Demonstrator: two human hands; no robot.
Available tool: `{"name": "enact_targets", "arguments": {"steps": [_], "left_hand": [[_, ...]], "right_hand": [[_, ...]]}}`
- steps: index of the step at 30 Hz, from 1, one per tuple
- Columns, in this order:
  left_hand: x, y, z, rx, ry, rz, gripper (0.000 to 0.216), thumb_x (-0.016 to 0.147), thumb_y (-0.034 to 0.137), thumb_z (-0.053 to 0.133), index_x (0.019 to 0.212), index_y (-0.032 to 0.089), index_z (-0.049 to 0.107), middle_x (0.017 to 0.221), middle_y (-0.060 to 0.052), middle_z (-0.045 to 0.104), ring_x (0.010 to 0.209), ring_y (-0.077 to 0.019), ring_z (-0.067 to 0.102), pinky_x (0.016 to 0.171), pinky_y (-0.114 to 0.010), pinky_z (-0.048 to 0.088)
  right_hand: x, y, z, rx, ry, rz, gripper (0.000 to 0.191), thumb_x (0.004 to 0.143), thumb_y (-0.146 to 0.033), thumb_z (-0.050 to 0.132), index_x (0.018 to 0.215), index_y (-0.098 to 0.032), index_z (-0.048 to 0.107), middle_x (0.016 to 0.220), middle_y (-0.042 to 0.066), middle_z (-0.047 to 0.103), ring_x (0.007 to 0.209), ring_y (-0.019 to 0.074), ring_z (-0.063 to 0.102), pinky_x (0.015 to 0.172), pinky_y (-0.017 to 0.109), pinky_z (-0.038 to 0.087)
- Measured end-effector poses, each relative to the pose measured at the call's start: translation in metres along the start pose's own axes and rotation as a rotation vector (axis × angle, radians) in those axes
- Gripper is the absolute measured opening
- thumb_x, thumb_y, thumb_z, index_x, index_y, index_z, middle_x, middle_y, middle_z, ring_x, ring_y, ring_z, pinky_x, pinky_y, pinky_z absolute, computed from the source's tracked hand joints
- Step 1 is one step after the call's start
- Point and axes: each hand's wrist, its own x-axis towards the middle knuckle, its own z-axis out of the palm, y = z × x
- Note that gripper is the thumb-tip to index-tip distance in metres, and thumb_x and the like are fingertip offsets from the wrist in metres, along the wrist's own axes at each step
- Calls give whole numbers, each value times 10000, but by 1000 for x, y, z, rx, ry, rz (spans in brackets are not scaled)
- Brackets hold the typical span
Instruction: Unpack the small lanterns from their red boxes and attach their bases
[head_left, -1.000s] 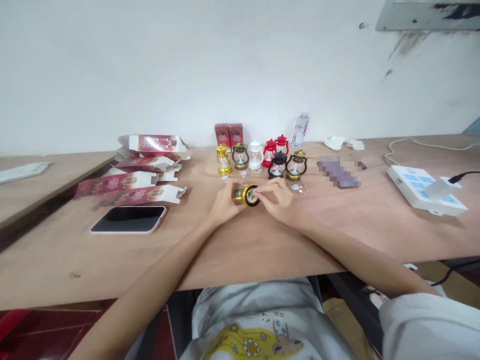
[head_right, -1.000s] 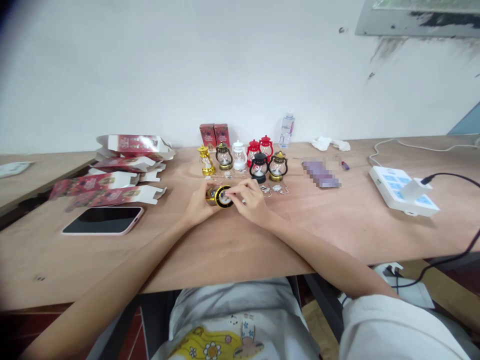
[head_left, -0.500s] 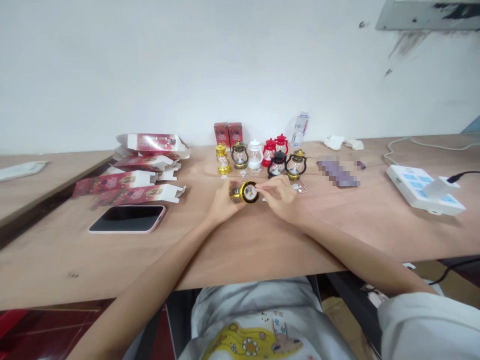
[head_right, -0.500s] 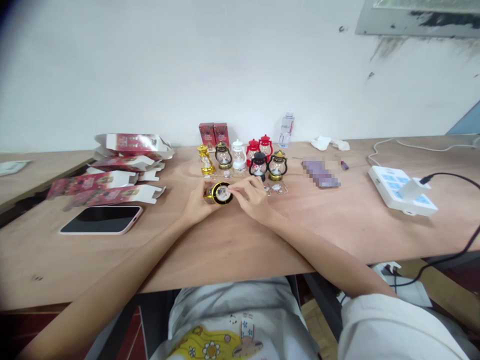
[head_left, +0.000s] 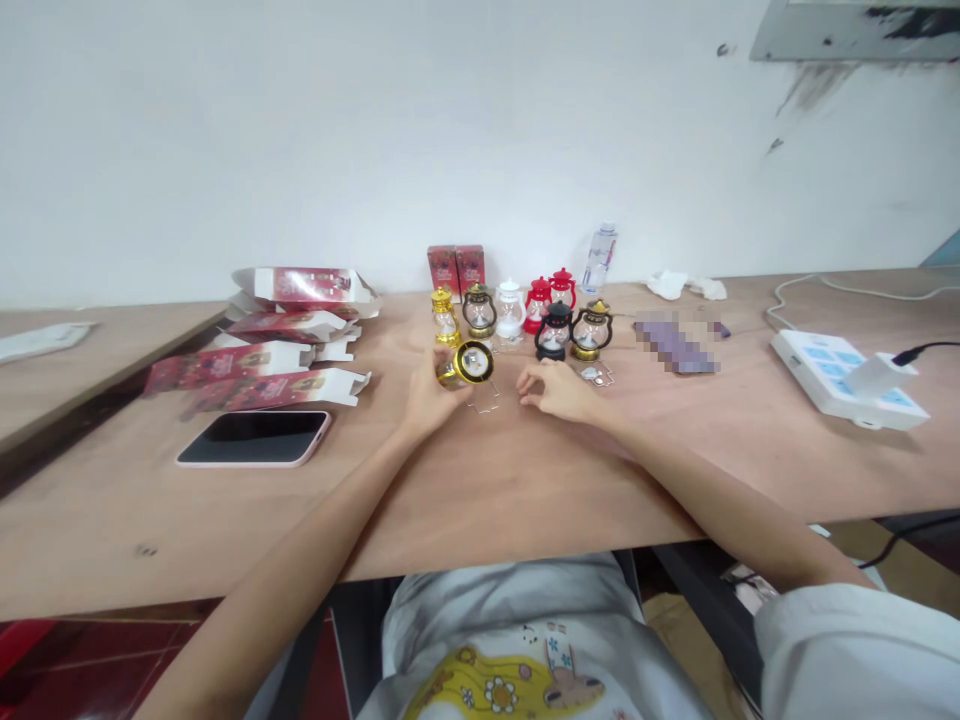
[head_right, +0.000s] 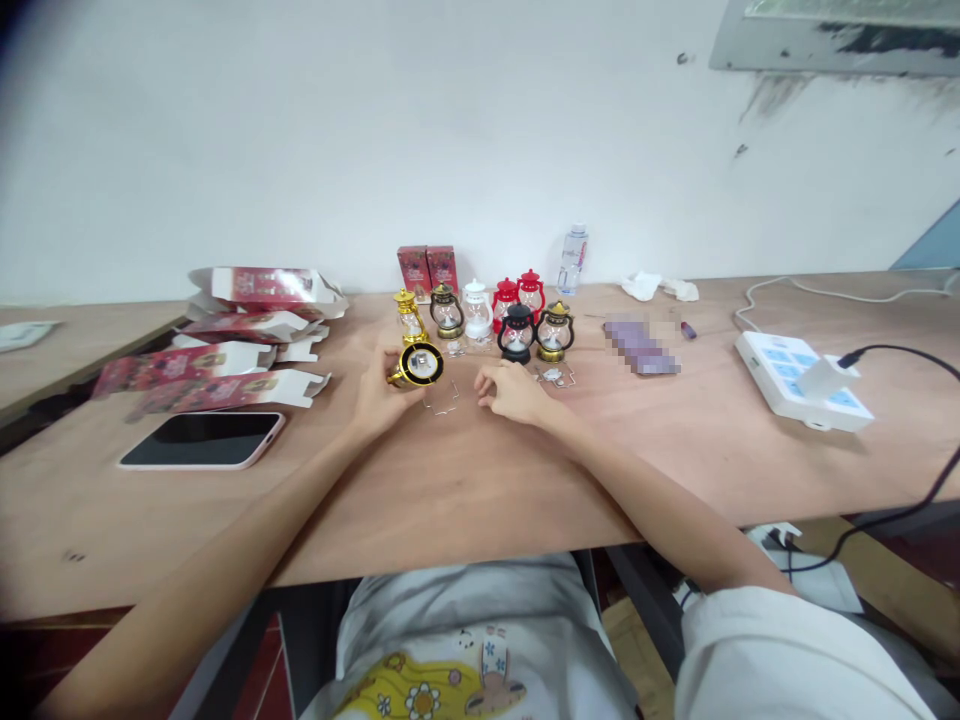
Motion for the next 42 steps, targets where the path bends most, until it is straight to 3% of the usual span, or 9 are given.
{"name": "enact_targets", "arguments": {"steps": [14,18,23,25,29,35,38,42], "left_hand": [[-4,7,1,18,-71,45,461,570,198,677,969,199,447,978,-36,629,934,-223,613,818,-366,499],[-5,10,2,9,-85,55,460,568,191,673,969,198,449,994,-42,629,955,-227,609,839,-376,495],[-7,12,3,20,-109,60,468,578,255,705,960,211,439,973,-40,632,925,-236,616,825,-387,500],[-8,11,5,39,-128,71,480,572,293,727,950,223,439,954,-38,630,904,-244,619,805,-391,505],[-10,10,6,74,-160,104,484,580,301,734,959,238,440,965,-42,629,891,-249,623,802,-389,509],[-15,18,5,109,-250,144,463,629,272,701,1003,218,434,1024,-46,634,907,-226,628,808,-356,508],[-14,18,4,144,-252,174,462,645,278,688,1025,203,437,1042,-55,632,926,-226,627,818,-360,506],[-12,11,2,185,-245,264,459,674,290,669,1062,207,437,1090,-83,619,994,-245,612,859,-384,500]], "right_hand": [[0,9,6,125,-40,4,264,656,60,541,798,-155,596,725,22,682,701,143,665,656,244,516],[-1,5,6,83,77,-73,233,714,23,522,851,-157,580,797,37,678,748,143,657,690,264,519],[-5,-22,5,216,471,-172,285,798,-137,577,1060,-200,483,962,48,634,743,131,645,710,288,537],[-7,-33,6,246,567,-251,276,825,-178,573,1071,-220,455,1025,54,601,748,125,647,740,300,539],[-11,-41,10,150,607,-419,199,847,-167,556,1019,-232,480,1021,57,587,876,158,632,805,335,529],[-11,-37,13,86,534,-461,140,871,-155,511,994,-222,508,1020,69,595,949,178,595,794,355,526],[-9,-37,12,121,535,-429,138,845,-155,557,965,-216,529,997,60,601,953,179,582,817,359,499],[-4,-33,11,351,465,-144,334,697,-210,729,953,-208,515,961,37,601,824,160,586,739,330,491]]}}
